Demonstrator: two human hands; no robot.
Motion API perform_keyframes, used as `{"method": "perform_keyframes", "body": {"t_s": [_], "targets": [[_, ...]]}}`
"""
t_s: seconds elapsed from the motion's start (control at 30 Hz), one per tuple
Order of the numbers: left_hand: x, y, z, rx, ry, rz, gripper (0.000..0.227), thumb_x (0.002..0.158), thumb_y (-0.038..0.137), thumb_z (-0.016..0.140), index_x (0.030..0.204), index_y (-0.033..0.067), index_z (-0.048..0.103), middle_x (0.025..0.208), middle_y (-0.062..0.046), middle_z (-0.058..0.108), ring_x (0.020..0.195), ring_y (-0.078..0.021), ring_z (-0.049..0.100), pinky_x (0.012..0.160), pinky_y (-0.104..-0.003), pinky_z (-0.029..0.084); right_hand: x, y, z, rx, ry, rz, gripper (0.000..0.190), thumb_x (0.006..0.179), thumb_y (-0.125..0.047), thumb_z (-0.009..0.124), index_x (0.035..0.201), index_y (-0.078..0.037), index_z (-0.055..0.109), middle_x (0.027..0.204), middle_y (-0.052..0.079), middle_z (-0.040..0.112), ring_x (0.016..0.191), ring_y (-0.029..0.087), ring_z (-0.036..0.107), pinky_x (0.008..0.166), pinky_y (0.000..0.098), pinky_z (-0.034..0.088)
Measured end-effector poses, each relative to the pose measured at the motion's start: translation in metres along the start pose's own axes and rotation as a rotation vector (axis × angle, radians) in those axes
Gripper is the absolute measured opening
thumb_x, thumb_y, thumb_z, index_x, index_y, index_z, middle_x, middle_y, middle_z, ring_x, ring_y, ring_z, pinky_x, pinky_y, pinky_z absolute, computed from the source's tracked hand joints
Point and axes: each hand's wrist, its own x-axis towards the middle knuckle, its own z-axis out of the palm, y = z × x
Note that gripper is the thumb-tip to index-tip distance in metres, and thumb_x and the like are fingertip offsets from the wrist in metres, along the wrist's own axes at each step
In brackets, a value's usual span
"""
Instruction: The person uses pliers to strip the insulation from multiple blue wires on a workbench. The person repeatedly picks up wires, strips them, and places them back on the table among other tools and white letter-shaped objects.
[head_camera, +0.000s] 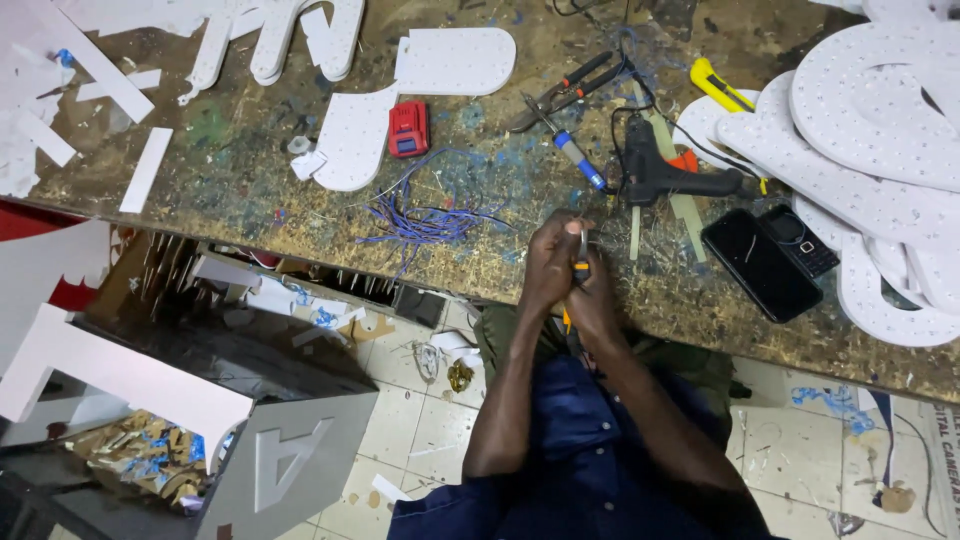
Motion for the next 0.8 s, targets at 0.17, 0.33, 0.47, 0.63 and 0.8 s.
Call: {"method": "perform_keyframes", "body": {"t_s": [0.17, 0.33, 0.47, 0.63, 0.8], "targets": [[0.001, -0.02, 0.029, -0.034, 0.101, 0.056, 0.025, 0.117, 0.024, 0.065, 0.11, 0.0059, 0.081, 0.079, -0.011, 0.07, 0.085, -0.0154, 0.059, 0.082, -0.035, 0.05, -0.006, -0.028, -0.031, -0.281, 0.049, 0.135, 0.046, 0.105, -0.038, 0.078, 0.148, -0.021, 0.07, 0.132, 0.016, 0.076, 0.113, 0.044, 0.072, 0.101, 0.0665, 0.05], [0.008, -0.022, 0.046, -0.091, 0.22, 0.127, 0.024, 0.116, 0.03, 0.07, 0.107, 0.0111, 0.08, 0.086, -0.004, 0.074, 0.089, -0.0107, 0.063, 0.088, -0.031, 0.054, 0.012, -0.007, -0.036, -0.096, 0.108, 0.062, 0.029, 0.106, -0.026, 0.085, 0.13, -0.013, 0.076, 0.103, 0.013, 0.072, 0.087, 0.026, 0.065, 0.079, 0.0468, 0.052], [0.01, -0.022, 0.057, -0.087, 0.279, 0.155, 0.024, 0.117, 0.025, 0.069, 0.101, 0.0103, 0.079, 0.083, -0.006, 0.072, 0.084, -0.0122, 0.064, 0.084, -0.031, 0.054, 0.006, -0.019, -0.031, 0.107, 0.248, 0.007, 0.019, 0.102, -0.012, 0.084, 0.116, -0.011, 0.072, 0.098, 0.007, 0.072, 0.087, 0.014, 0.062, 0.077, 0.0299, 0.051], [0.027, -0.042, 0.053, -0.202, 0.489, 0.097, 0.023, 0.116, 0.022, 0.063, 0.098, 0.0125, 0.074, 0.075, 0.001, 0.059, 0.073, -0.0097, 0.053, 0.078, -0.029, 0.047, 0.021, 0.012, -0.041, 0.268, 0.532, 0.114, 0.061, 0.093, 0.003, 0.066, 0.153, -0.004, 0.055, 0.12, 0.01, 0.058, 0.103, 0.019, 0.055, 0.091, 0.0399, 0.048], [0.034, -0.027, 0.025, -0.338, 0.503, -0.094, 0.022, 0.12, 0.017, 0.057, 0.108, 0.0051, 0.072, 0.065, 0.008, 0.036, 0.053, -0.004, 0.039, 0.055, -0.019, 0.03, 0.039, 0.005, -0.118, 0.601, 0.827, -0.09, 0.044, 0.093, 0.008, 0.073, 0.126, -0.016, 0.056, 0.106, 0.0, 0.059, 0.082, 0.014, 0.065, 0.077, 0.0287, 0.065]]}}
